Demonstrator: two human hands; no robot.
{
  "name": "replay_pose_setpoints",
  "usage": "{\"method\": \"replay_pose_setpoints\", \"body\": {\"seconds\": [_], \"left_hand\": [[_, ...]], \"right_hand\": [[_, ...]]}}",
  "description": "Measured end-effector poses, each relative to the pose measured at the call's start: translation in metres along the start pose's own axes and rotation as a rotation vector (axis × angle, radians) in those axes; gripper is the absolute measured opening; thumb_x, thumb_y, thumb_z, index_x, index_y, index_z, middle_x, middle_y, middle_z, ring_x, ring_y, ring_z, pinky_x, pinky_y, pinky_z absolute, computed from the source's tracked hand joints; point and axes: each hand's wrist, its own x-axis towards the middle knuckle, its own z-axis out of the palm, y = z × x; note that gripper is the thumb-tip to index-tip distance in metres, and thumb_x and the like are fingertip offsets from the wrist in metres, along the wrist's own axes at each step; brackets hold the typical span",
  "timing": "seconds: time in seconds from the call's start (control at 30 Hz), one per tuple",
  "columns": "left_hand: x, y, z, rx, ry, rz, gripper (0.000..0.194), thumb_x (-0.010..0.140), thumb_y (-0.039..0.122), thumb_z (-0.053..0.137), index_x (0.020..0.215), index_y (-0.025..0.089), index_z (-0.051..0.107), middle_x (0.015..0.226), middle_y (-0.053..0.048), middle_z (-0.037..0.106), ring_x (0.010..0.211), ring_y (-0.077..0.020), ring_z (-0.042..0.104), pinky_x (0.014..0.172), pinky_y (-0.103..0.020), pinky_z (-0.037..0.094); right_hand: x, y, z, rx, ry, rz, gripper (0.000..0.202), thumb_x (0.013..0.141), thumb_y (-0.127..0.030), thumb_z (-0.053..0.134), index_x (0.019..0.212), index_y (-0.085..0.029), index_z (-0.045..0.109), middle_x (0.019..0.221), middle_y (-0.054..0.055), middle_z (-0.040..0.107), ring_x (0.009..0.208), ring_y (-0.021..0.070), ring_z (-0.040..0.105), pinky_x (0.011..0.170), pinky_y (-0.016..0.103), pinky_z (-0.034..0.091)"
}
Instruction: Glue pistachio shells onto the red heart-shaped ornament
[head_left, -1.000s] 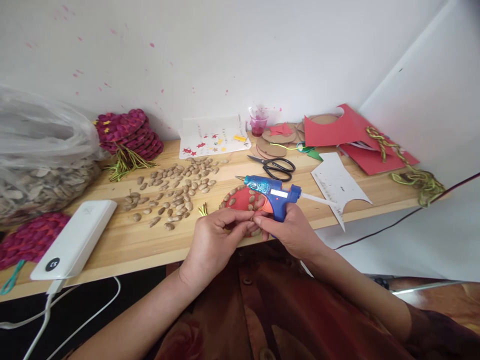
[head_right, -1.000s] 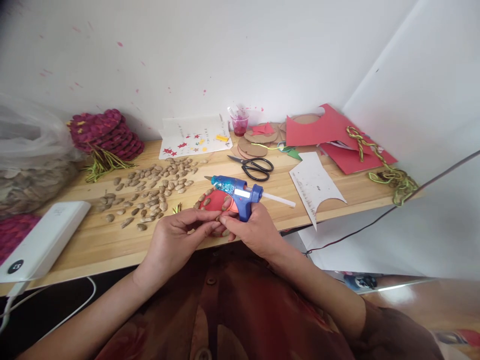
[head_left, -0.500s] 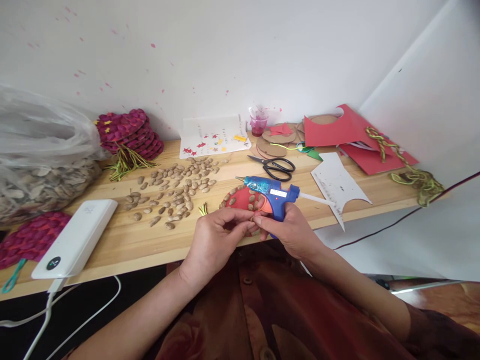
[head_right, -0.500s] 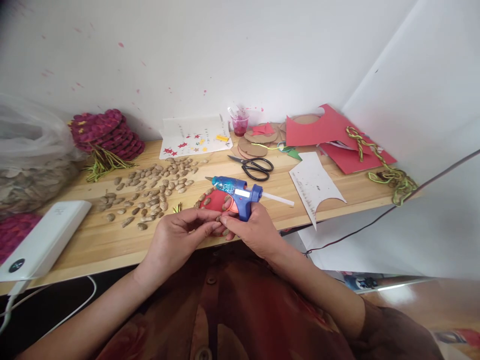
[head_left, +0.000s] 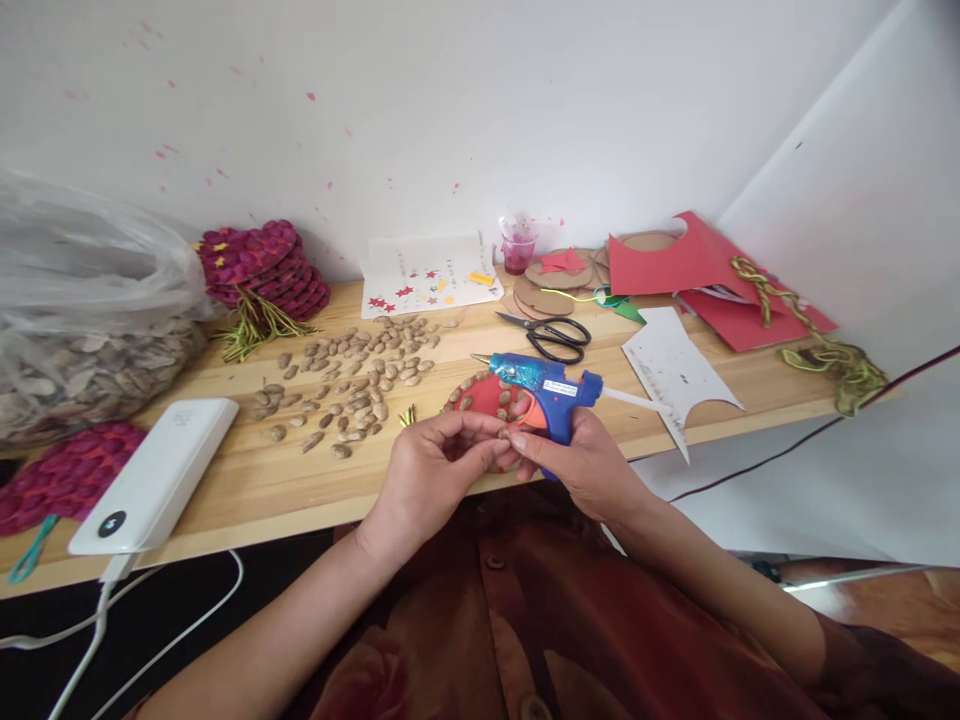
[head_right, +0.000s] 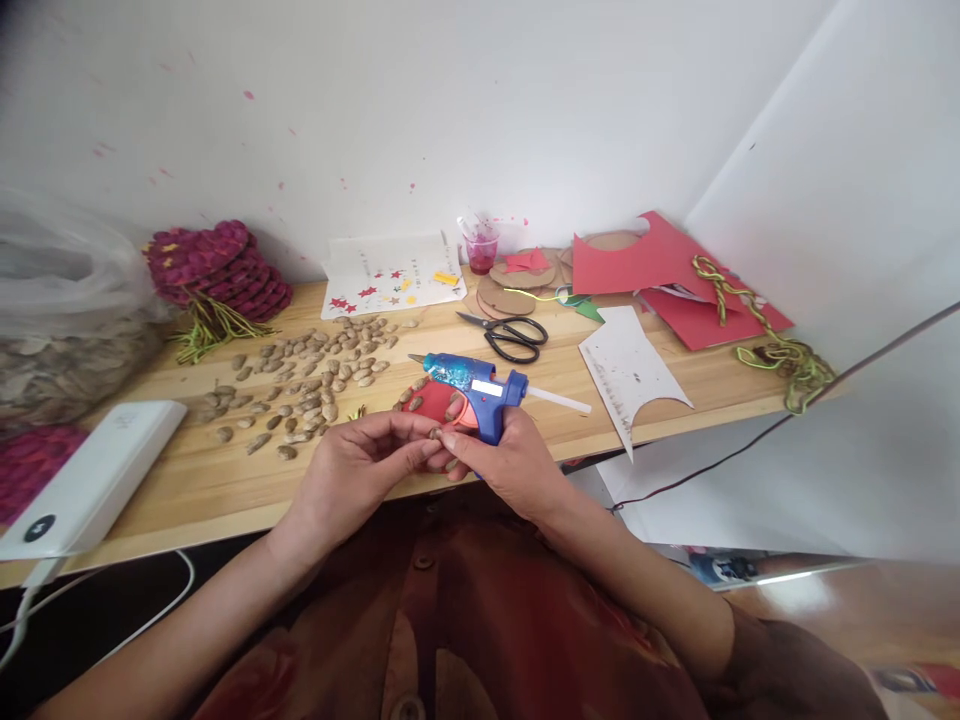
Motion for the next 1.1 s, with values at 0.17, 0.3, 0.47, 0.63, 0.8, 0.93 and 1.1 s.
{"method": "replay_pose_setpoints", "body": {"seconds": [0.17, 0.3, 0.47, 0.63, 0.8, 0.93, 1.1], "left_hand": [[-0.001, 0.001, 0.001, 0.021, 0.006, 0.026, 0.022, 0.080, 0.035, 0.080, 0.089, 0.017, 0.074, 0.078, -0.004, 0.077, 0.073, -0.0176, 0.073, 0.075, -0.029, 0.060], [-0.001, 0.001, 0.001, 0.042, -0.014, 0.035, 0.019, 0.082, 0.034, 0.079, 0.087, 0.016, 0.073, 0.077, -0.004, 0.076, 0.072, -0.0157, 0.070, 0.072, -0.026, 0.056], [-0.001, -0.001, -0.002, 0.047, -0.015, 0.027, 0.021, 0.084, 0.036, 0.077, 0.082, 0.016, 0.071, 0.077, -0.004, 0.076, 0.073, -0.0139, 0.069, 0.073, -0.023, 0.053], [0.001, -0.008, -0.004, -0.136, -0.033, -0.140, 0.026, 0.084, 0.040, 0.077, 0.083, 0.015, 0.070, 0.076, -0.003, 0.075, 0.065, -0.0083, 0.062, 0.063, -0.017, 0.047], [0.002, -0.010, -0.004, -0.184, -0.036, -0.210, 0.028, 0.085, 0.041, 0.076, 0.084, 0.013, 0.071, 0.079, -0.005, 0.075, 0.064, -0.0072, 0.061, 0.060, -0.016, 0.045], [0.001, -0.009, -0.007, -0.029, 0.026, -0.112, 0.027, 0.085, 0.041, 0.076, 0.093, 0.015, 0.071, 0.075, -0.003, 0.074, 0.065, -0.0109, 0.065, 0.059, -0.019, 0.049], [-0.003, -0.011, -0.012, 0.415, 0.088, 0.348, 0.011, 0.088, 0.025, 0.073, 0.099, 0.022, 0.075, 0.094, -0.002, 0.077, 0.085, -0.0150, 0.070, 0.079, -0.026, 0.055]], "right_hand": [[0.000, 0.001, 0.000, 0.049, -0.016, 0.004, 0.020, 0.078, -0.034, 0.079, 0.088, -0.020, 0.069, 0.074, 0.001, 0.074, 0.066, 0.0169, 0.069, 0.051, 0.026, 0.053], [-0.001, -0.001, 0.001, 0.062, -0.023, 0.009, 0.020, 0.078, -0.034, 0.079, 0.086, -0.019, 0.069, 0.070, 0.000, 0.072, 0.061, 0.0154, 0.066, 0.048, 0.026, 0.051], [-0.002, -0.004, 0.002, 0.086, -0.023, 0.009, 0.018, 0.079, -0.032, 0.078, 0.086, -0.019, 0.067, 0.069, 0.000, 0.072, 0.062, 0.0153, 0.067, 0.049, 0.025, 0.050], [-0.002, -0.004, 0.001, 0.118, -0.034, 0.042, 0.019, 0.078, -0.032, 0.079, 0.088, -0.019, 0.069, 0.074, 0.002, 0.075, 0.068, 0.0166, 0.069, 0.053, 0.026, 0.051], [-0.001, -0.004, 0.000, 0.165, -0.036, 0.074, 0.019, 0.075, -0.029, 0.082, 0.084, -0.018, 0.069, 0.072, 0.000, 0.074, 0.066, 0.0147, 0.068, 0.051, 0.024, 0.048], [0.000, -0.003, -0.003, 0.179, -0.046, 0.075, 0.022, 0.075, -0.030, 0.083, 0.088, -0.019, 0.070, 0.070, 0.001, 0.075, 0.064, 0.0158, 0.068, 0.048, 0.023, 0.046], [0.002, -0.003, -0.005, 0.177, -0.072, 0.079, 0.018, 0.077, -0.030, 0.082, 0.086, -0.018, 0.072, 0.069, 0.003, 0.075, 0.062, 0.0149, 0.067, 0.046, 0.021, 0.044]]}}
